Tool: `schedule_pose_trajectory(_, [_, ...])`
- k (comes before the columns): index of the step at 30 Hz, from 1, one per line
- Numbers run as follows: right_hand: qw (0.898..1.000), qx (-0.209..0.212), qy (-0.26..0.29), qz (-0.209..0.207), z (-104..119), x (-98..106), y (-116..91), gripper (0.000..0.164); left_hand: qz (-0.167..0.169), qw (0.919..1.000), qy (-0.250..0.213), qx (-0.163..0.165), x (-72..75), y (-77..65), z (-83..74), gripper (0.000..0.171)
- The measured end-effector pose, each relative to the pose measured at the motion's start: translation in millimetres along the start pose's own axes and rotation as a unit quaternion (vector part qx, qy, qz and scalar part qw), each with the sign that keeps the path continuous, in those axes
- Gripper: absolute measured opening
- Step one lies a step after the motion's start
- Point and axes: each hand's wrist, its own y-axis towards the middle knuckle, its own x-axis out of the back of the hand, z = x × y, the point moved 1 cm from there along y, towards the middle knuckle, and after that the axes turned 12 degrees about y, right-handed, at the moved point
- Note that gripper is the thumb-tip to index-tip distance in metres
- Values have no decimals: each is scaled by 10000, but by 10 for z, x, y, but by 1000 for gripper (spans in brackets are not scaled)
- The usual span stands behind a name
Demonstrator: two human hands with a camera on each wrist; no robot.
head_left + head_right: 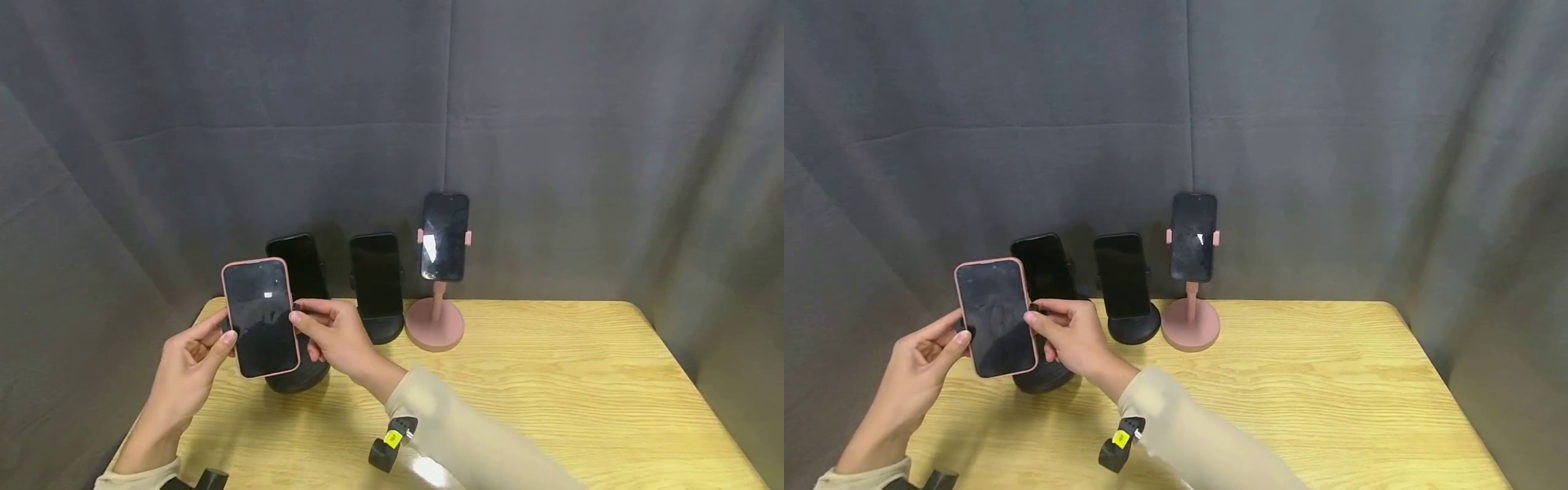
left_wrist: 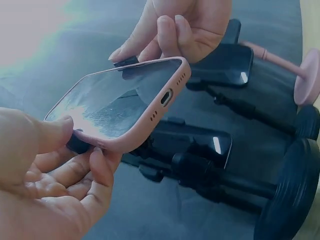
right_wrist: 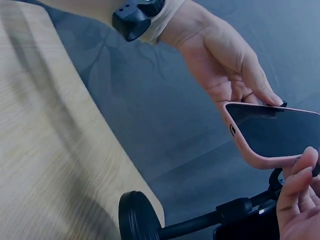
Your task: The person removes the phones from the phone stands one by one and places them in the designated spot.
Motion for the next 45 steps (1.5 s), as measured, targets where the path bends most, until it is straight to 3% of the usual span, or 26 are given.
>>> schedule_pose_trajectory(11, [9997, 214, -25, 108, 34, 170, -227, 38, 266, 9990, -331, -115, -172, -56, -79, 44])
schedule_pose_trajectory(34, [9980, 632, 12, 83, 70, 560, -678, 42, 681, 9955, -533, -392, -632, -142, -168, 43])
schedule_pose_trajectory(45, [9969, 759, -202, -16, 41, 828, -865, 47, 772, 9959, -403, -234, -909, -161, -198, 43])
